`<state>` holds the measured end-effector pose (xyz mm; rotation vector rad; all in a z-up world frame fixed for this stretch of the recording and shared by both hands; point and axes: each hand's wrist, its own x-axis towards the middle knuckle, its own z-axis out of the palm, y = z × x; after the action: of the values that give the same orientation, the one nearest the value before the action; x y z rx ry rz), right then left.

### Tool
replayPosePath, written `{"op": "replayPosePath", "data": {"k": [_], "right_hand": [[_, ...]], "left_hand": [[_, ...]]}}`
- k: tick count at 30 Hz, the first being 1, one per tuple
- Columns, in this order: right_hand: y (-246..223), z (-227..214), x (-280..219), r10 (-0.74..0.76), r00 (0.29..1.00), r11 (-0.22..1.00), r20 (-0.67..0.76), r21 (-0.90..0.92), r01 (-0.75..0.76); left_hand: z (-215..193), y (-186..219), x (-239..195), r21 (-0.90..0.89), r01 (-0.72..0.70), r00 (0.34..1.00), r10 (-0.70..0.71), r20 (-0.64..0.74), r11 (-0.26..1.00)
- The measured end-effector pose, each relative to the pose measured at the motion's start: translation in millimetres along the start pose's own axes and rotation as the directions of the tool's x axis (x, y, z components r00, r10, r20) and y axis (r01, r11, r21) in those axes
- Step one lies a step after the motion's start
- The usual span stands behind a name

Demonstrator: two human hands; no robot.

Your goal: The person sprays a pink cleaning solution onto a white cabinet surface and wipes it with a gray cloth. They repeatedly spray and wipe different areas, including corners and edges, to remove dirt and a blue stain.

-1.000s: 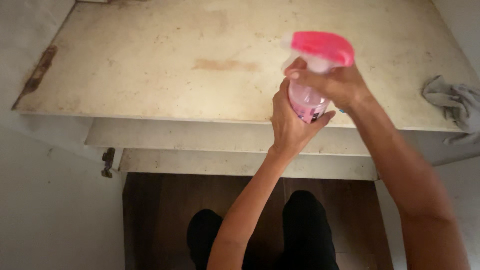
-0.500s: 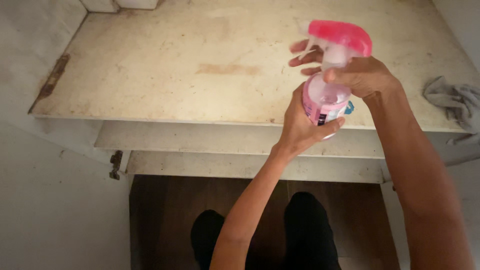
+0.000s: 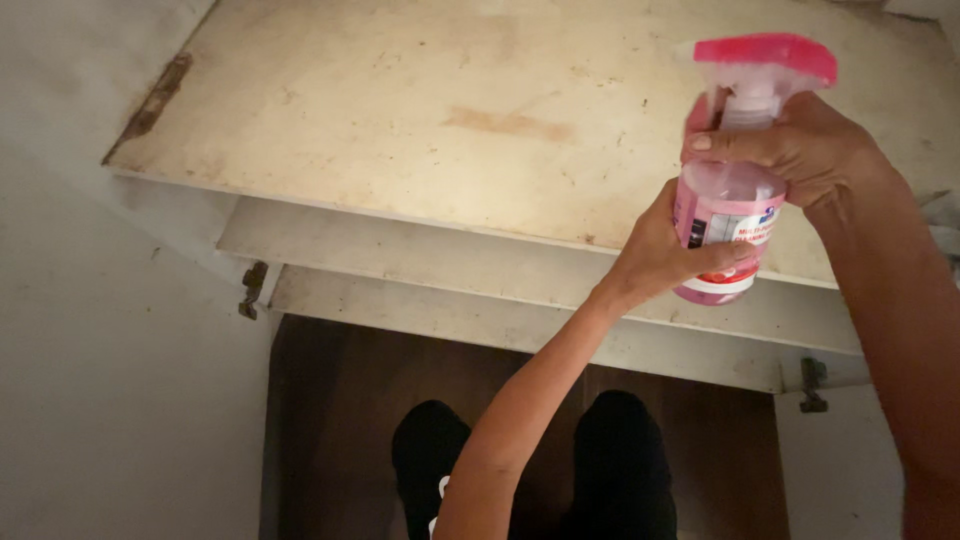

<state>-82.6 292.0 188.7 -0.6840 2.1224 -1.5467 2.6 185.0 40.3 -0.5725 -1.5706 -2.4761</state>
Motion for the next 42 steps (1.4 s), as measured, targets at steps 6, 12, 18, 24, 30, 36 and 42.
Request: {"op": "replayPosePath", "data": {"k": [6,12,18,24,30,36,42], "right_hand": [[-2.8,0.4,-1.8,0.082,0.997,0.997,-0.004,-0.001,-0.082],[-0.8,6.8,2.7,0.045,0.996,0.999,-0.074,-0.025,-0.046],[-2.9,9.9,9.7,0.107,0.981,0.994,-0.162,0.036,-0.103],[-2.5,10.2,16.8,0.069,0.992,0.997,-0.102,0.034,-0.066],[1.8,19.5,19.7,0.041,0.983,0.996,-0.181,0.091,-0.025],[-29.1,42.3,32.5,0.037,0.992,0.997,-0.117,-0.067,-0.045],[-20.3,83.6,68.7,-0.080,0.988,0.992,0.133,-0.084,0.091]], "left_hand": [[-2.1,-11.6,5.8,-0.088,0.026,0.999,-0.023,0.031,0.996],[-10.0,-32.6,16.6,-0.106,0.055,0.998,-0.053,0.020,0.993],[-14.9,-41.8,22.0,-0.124,0.019,1.000,-0.019,0.004,0.992],[-21.8,-43.5,26.0,-0.095,0.045,0.999,-0.045,0.005,0.994],[-32.4,-34.6,26.4,-0.074,0.035,0.999,-0.033,0.033,0.997],[-38.0,1.4,10.5,0.190,-0.142,0.977,0.168,-0.130,0.971],[-57.4,38.5,-13.9,0.339,-0.162,0.903,0.278,-0.328,0.927]]}}
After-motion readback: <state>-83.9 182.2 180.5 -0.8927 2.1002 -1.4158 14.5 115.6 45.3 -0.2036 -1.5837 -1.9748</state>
